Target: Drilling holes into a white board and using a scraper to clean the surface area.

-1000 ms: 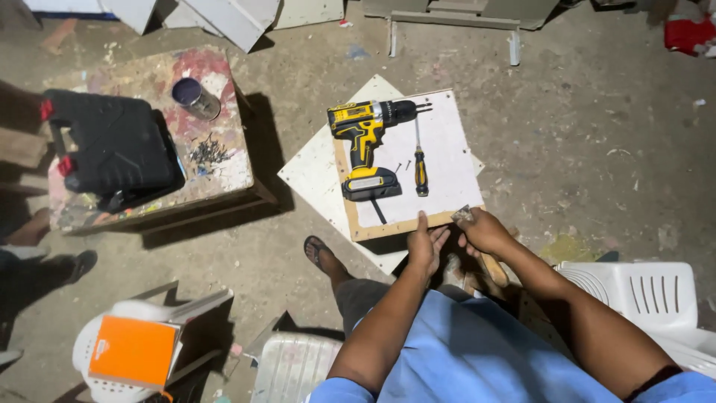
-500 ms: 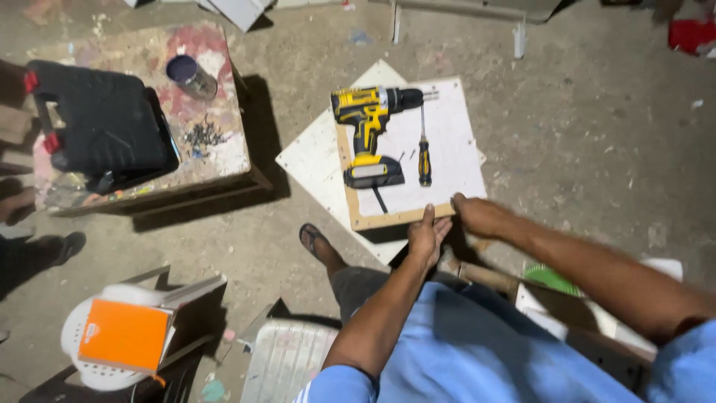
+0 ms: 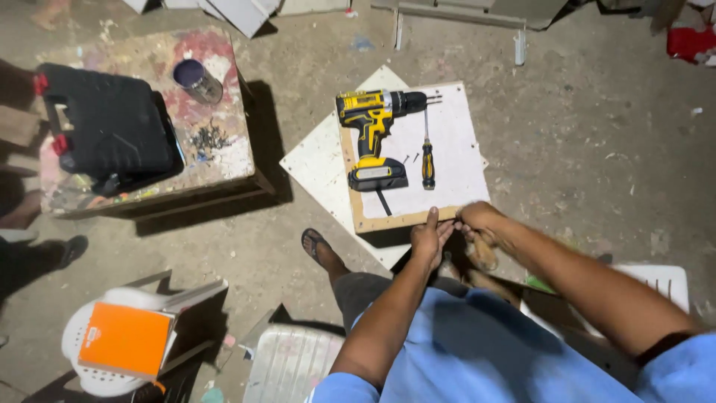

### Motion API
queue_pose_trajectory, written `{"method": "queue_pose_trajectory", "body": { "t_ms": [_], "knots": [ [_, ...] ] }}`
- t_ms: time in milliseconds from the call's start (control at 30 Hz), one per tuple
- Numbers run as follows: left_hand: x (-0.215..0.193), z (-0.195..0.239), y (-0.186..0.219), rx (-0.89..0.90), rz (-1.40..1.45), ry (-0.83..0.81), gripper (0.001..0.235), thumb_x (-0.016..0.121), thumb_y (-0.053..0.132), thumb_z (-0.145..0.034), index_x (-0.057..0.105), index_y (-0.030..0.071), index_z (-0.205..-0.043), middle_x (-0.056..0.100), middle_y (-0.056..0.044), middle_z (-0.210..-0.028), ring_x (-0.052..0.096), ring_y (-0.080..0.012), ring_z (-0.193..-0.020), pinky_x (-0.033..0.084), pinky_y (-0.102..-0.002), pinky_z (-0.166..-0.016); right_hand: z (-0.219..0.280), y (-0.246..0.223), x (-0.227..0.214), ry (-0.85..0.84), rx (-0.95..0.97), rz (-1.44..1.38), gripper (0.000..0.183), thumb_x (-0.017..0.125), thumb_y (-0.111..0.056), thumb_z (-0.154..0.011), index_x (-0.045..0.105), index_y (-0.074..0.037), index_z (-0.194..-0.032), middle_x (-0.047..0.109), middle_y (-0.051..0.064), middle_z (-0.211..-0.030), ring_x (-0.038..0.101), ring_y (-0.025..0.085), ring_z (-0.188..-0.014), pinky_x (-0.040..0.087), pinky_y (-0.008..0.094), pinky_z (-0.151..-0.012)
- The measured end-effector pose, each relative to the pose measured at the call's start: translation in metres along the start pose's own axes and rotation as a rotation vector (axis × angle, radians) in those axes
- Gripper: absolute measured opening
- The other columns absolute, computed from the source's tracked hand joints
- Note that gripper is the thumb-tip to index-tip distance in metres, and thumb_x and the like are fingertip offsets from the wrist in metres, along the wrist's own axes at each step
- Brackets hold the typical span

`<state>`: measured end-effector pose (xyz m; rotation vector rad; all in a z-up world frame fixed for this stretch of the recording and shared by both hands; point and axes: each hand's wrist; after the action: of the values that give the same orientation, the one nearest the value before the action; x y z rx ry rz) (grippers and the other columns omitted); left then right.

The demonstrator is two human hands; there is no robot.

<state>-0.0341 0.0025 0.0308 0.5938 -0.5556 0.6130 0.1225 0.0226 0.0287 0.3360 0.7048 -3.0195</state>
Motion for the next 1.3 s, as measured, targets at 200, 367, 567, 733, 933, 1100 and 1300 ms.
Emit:
{"method": "queue_pose_trajectory", "body": {
  "t_ms": [200, 367, 567, 733, 933, 1100, 1300],
  "knots": [
    [0.006, 0.011, 0.007, 0.002, -0.053, 0.000, 0.082, 0.062, 0.028, -0.108, 0.013, -0.025, -0.146, 0.031, -0.047, -0.143, 0.055, -0.0490, -0.130, 0.050, -0.056, -0.110, 0.044, 0.028, -0.003, -0.473, 0.052, -1.001, 0.011, 0.053, -0.019, -0.106, 0.050, -0.008, -0.105, 0.037, -0.011, -0.072, 0.036, -0.006, -0.038, 0.030, 0.009, -0.028],
    [0.008, 0.002, -0.022, -0.026, -0.289, 0.031, 0.082, 0.071, 0.039, -0.100, 0.028, -0.016, -0.144, 0.046, -0.037, -0.135, 0.063, -0.0394, -0.119, 0.054, -0.050, -0.098, 0.054, 0.022, -0.036, -0.165, -0.224, -0.676, 0.015, 0.050, -0.021, -0.105, 0.049, -0.008, -0.112, 0.042, -0.007, -0.081, 0.037, -0.003, -0.049, 0.027, 0.012, -0.037],
    [0.004, -0.021, -0.048, -0.050, -0.453, 0.098, 0.073, 0.053, 0.058, -0.102, 0.048, -0.008, -0.133, 0.066, -0.024, -0.119, 0.072, -0.0301, -0.105, 0.060, -0.044, -0.087, 0.078, 0.006, -0.019, 0.052, -0.318, -0.418, 0.040, 0.053, -0.014, -0.104, 0.037, 0.005, -0.135, 0.056, 0.011, -0.082, 0.049, 0.012, -0.050, 0.038, 0.023, -0.037],
    [0.009, 0.017, -0.006, -0.069, -0.172, 0.041, 0.109, 0.015, 0.083, -0.102, 0.012, -0.011, -0.158, 0.041, -0.037, -0.151, 0.046, -0.0441, -0.142, 0.040, -0.056, -0.116, 0.077, 0.008, -0.004, 0.092, -0.341, 0.206, 0.043, 0.055, -0.019, -0.103, 0.045, 0.012, -0.131, 0.072, 0.024, -0.068, 0.067, 0.029, -0.040, 0.053, 0.039, -0.030],
    [0.021, 0.034, 0.025, 0.016, -0.084, 0.048, 0.081, 0.060, 0.028, -0.107, 0.010, -0.017, -0.152, 0.017, -0.038, -0.157, 0.050, -0.0445, -0.136, 0.047, -0.050, -0.114, 0.099, -0.021, -0.003, 0.170, -0.423, 0.981, 0.032, 0.046, -0.035, -0.105, 0.053, -0.012, -0.126, 0.075, 0.026, -0.091, 0.077, 0.044, -0.087, 0.061, 0.052, -0.071],
    [0.011, 0.025, 0.020, 0.003, -0.044, 0.031, 0.076, 0.061, 0.022, -0.107, 0.015, -0.020, -0.149, 0.031, -0.038, -0.144, 0.055, -0.0469, -0.130, 0.048, -0.053, -0.111, 0.110, -0.010, -0.018, 0.136, -0.830, 1.710, 0.032, 0.045, -0.010, -0.101, 0.044, -0.005, -0.132, 0.069, 0.018, -0.106, 0.075, 0.033, -0.092, 0.062, 0.043, -0.082],
    [0.016, 0.030, 0.028, -0.016, -0.084, 0.010, 0.076, 0.059, 0.023, -0.108, 0.014, -0.021, -0.149, 0.029, -0.041, -0.147, 0.049, -0.0489, -0.135, 0.047, -0.054, -0.113, 0.071, -0.008, -0.012, 0.065, -0.774, 1.758, 0.031, 0.035, -0.010, -0.103, 0.046, -0.008, -0.132, 0.066, 0.015, -0.107, 0.073, 0.036, -0.098, 0.060, 0.046, -0.092]
  ]
}}
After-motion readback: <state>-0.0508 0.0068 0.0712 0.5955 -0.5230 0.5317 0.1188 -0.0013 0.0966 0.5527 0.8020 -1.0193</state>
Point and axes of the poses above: each hand's wrist, its own z-axis away from the middle knuckle, its own x-axis out of the palm, y = z × x
